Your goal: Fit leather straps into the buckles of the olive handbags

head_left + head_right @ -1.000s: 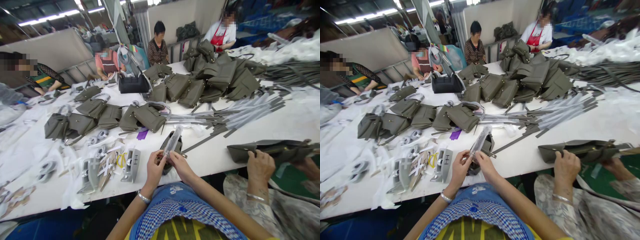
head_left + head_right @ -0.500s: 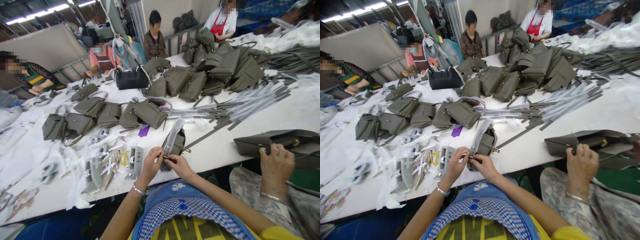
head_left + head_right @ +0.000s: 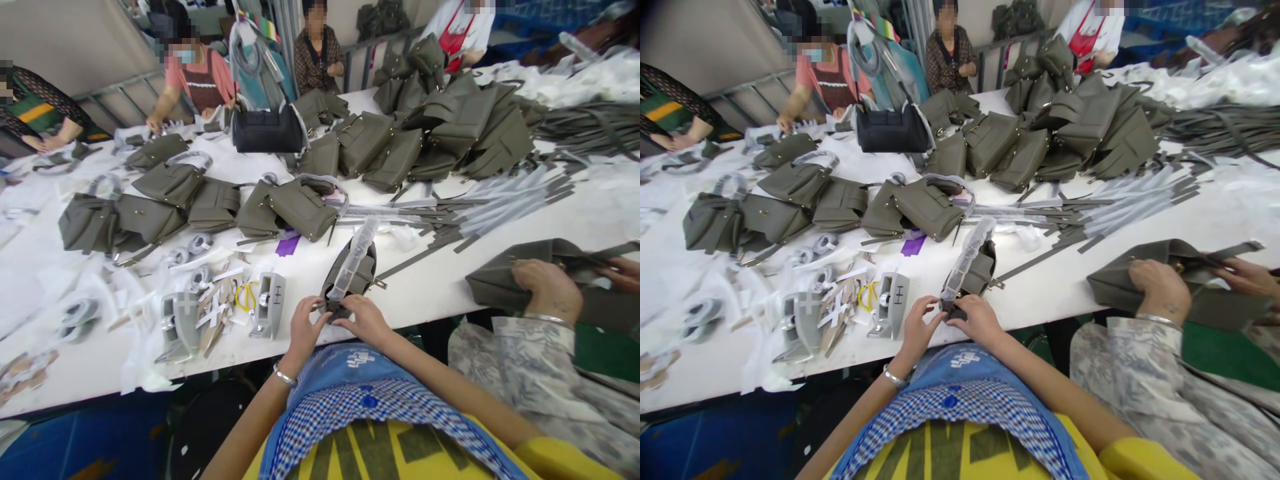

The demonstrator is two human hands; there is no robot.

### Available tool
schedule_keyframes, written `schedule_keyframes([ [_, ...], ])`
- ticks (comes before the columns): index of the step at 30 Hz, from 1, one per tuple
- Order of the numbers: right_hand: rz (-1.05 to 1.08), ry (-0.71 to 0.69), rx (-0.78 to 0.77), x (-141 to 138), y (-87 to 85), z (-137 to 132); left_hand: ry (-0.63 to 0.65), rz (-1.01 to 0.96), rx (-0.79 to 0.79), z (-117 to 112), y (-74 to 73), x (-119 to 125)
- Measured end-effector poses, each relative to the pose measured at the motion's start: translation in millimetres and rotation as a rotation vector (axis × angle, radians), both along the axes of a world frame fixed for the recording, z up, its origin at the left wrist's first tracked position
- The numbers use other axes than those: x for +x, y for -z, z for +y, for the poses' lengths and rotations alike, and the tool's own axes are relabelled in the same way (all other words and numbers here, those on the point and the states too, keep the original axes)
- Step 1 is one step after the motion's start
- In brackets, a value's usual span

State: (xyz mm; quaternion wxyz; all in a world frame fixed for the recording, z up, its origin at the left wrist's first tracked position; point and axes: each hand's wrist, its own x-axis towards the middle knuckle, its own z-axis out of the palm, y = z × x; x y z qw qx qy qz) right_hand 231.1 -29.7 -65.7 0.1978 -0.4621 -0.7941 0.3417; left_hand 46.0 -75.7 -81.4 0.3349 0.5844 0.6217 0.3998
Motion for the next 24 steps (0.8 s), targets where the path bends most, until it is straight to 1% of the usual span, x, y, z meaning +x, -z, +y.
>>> schedule_keyframes([
  [3,-0.141,-0.038,0.049,-3,3.1,4,0.01,-0.11,-0.093,-6,5.7,3],
  [5,-0.133,-0.02,0.036,-4,0.0,9,0.006,-0.173,-0.132,-6,2.0,4],
  [6,-0.096,-0.001,0.016,-4,-4.3,11,0.0,-0.197,-0.138,-5,-3.0,4],
  [8,0.029,0.041,-0.051,-2,-18.9,15,-0.017,-0.226,-0.127,-2,-19.2,5],
  [11,0.254,0.048,-0.2,3,-51.5,20,-0.052,-0.251,-0.087,5,-53.2,7],
  [14,0.381,0.042,-0.319,8,-80.7,22,0.005,-0.338,-0.111,11,-83.6,6],
  [16,0.41,0.049,-0.368,10,-90.6,21,0.068,-0.383,-0.152,14,-95.1,5],
  [19,0.413,0.052,-0.37,14,-92.0,18,0.087,-0.406,-0.179,15,-99.4,4],
  [24,0.371,0.043,-0.302,21,-87.5,12,0.014,-0.346,-0.106,11,-99.7,15],
])
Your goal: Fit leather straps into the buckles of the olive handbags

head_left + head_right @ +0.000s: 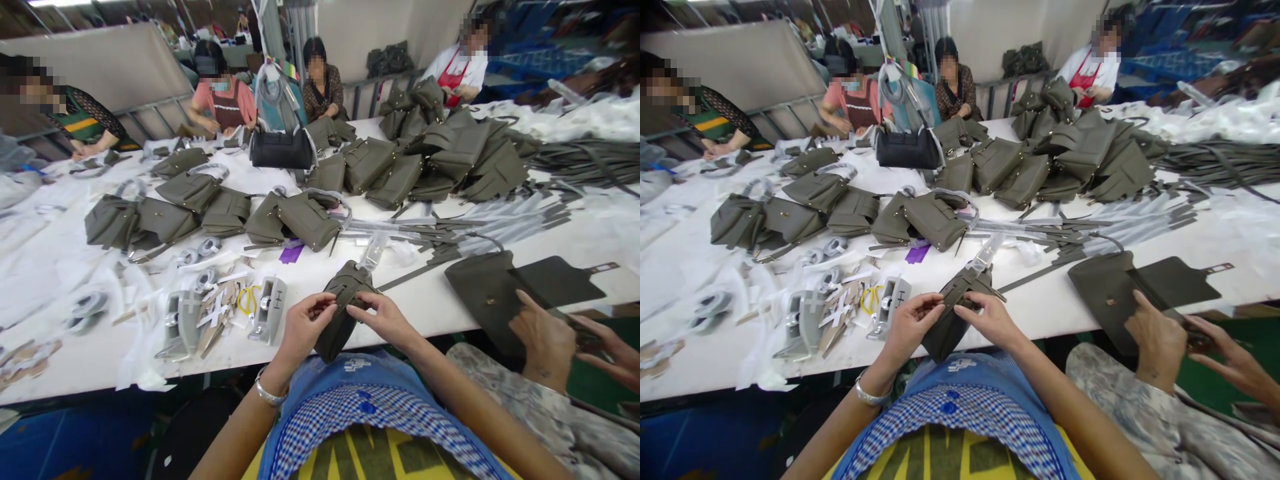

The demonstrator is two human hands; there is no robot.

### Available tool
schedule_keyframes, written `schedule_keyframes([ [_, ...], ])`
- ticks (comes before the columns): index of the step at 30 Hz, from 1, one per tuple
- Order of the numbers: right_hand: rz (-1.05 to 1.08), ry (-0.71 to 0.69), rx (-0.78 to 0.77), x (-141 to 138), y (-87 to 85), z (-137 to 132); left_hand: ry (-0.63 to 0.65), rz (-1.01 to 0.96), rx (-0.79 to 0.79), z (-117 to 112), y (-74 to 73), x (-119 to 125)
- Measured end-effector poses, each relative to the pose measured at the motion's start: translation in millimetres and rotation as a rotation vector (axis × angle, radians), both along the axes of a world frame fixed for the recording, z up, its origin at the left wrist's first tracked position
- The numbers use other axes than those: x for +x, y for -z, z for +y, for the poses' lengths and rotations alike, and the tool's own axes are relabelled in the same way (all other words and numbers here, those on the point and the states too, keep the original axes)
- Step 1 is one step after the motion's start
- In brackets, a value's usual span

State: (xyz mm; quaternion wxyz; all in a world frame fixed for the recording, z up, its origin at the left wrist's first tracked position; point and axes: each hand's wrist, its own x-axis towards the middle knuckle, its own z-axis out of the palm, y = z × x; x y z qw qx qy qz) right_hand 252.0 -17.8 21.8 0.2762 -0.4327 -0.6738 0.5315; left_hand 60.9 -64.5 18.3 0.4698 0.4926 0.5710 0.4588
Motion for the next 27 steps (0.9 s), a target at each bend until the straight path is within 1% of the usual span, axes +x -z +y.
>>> schedule_keyframes([
  [2,-0.012,0.002,0.016,2,-1.3,-2,-0.011,0.053,0.026,-1,-3.8,5],
  [5,-0.048,0.05,0.058,3,-4.5,-5,-0.008,0.145,0.063,-1,-11.0,10],
  [8,-0.069,0.055,0.085,4,-6.6,-7,-0.009,0.193,0.08,2,-14.9,12],
  [11,-0.064,0.049,0.09,5,-6.3,-7,0.005,0.188,0.061,6,-15.6,13],
  [15,-0.063,0.074,0.1,6,-5.8,-5,0.035,0.166,0.049,11,-17.2,15],
  [22,-0.012,0.118,0.075,7,-12.7,0,0.05,0.055,0.013,24,-23.7,21],
  [27,0.021,0.191,0.025,7,-7.5,0,0.098,0.002,-0.03,30,-24.9,22],
])
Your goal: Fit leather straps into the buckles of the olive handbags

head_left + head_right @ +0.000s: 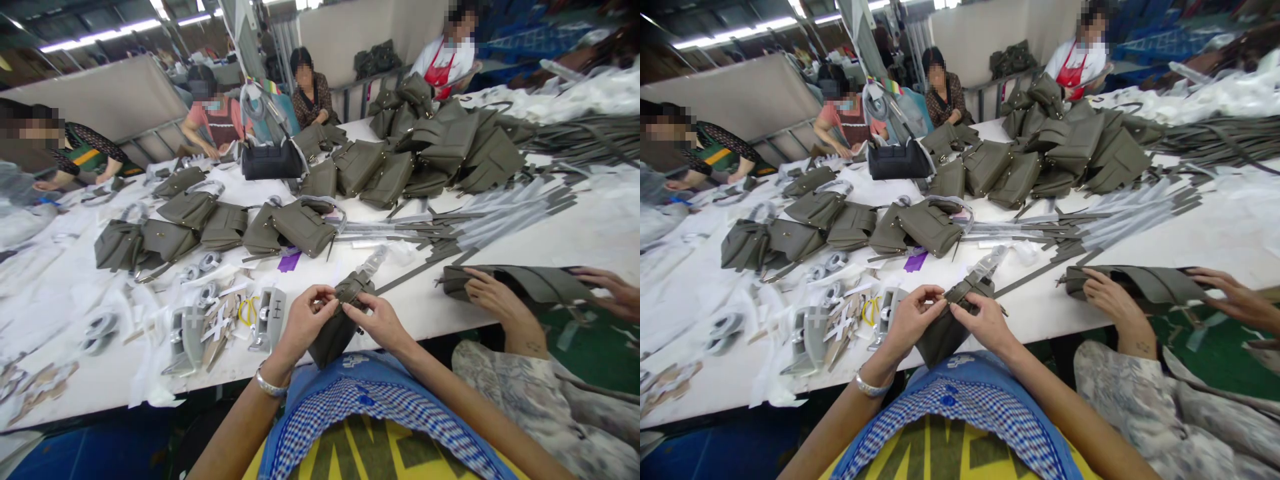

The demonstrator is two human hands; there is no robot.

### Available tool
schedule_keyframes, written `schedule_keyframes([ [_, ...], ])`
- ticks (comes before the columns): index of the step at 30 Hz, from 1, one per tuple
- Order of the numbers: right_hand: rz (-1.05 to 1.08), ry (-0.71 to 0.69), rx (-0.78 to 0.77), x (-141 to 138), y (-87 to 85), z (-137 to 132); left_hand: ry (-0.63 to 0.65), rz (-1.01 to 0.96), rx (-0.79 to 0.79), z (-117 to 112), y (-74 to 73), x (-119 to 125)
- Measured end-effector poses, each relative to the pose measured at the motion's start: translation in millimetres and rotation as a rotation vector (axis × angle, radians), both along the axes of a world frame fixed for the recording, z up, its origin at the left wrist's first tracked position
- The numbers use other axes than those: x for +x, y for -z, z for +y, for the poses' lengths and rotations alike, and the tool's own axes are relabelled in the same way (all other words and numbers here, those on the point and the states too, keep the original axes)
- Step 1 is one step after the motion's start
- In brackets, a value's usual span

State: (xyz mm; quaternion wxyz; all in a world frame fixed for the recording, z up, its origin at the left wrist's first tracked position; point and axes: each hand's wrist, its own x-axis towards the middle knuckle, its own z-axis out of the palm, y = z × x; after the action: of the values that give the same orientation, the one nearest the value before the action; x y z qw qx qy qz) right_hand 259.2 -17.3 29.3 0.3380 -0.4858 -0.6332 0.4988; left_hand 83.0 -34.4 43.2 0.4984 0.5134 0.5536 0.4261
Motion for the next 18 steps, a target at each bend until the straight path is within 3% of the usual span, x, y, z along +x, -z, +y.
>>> schedule_keyframes([
  [11,0.04,0.071,-0.068,-13,4.0,1,0.092,0.033,-0.069,8,14.2,-3],
  [18,-0.208,-0.011,-0.057,-4,-4.0,6,-0.009,0.323,0.143,-7,-7.6,3],
])
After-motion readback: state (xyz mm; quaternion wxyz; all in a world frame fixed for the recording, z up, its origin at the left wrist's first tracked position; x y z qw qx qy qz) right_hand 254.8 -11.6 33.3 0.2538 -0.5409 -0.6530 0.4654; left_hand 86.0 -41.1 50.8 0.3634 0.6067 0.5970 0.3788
